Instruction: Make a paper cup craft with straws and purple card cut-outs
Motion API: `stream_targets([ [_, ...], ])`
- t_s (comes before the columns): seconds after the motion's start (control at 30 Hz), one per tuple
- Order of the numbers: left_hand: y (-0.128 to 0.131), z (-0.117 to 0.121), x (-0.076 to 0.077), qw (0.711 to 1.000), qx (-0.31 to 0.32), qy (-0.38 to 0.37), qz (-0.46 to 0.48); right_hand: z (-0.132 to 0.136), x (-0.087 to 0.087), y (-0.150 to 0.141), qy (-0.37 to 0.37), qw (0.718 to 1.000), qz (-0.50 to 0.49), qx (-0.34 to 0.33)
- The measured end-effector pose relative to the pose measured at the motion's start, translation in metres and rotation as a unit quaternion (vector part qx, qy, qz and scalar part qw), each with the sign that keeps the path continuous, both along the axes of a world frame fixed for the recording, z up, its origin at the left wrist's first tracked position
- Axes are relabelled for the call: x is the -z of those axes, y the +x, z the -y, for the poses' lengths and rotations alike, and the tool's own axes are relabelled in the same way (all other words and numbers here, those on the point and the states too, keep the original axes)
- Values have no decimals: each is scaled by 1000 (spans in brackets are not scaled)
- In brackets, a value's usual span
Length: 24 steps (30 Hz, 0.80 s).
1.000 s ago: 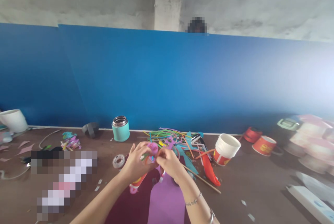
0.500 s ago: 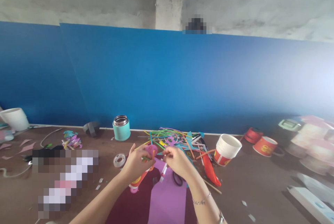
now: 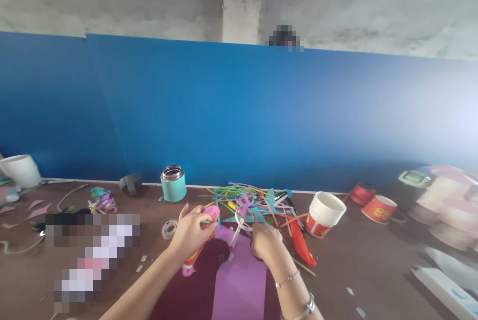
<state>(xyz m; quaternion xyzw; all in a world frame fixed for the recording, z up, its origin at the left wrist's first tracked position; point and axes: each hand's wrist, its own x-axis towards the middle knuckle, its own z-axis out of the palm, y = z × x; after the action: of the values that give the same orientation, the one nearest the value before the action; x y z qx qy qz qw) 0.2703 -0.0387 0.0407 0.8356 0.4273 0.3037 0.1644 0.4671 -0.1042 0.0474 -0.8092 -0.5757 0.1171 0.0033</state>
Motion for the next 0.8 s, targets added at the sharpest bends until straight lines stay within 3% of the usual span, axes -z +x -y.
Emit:
stream_targets([
  [0.23, -2, -2, -3, 996, -54, 55, -52, 29, -35, 18, -14, 1000, -28, -3],
  [0.4, -3, -3, -2, 992, -82, 77, -64, 39, -50, 15, 23, 980, -185, -63],
  [0.5, -5, -3, -2, 993, -77, 68, -53, 31, -46, 2, 81, 957, -253, -115],
  [0.67, -5, -2, -6, 997, -60, 39, -29, 14, -28, -14, 167, 950, -231, -130],
  [0.8, -4, -2, -8, 999, -45, 21, -12, 10, -23, -15, 175, 935, -272, -142],
])
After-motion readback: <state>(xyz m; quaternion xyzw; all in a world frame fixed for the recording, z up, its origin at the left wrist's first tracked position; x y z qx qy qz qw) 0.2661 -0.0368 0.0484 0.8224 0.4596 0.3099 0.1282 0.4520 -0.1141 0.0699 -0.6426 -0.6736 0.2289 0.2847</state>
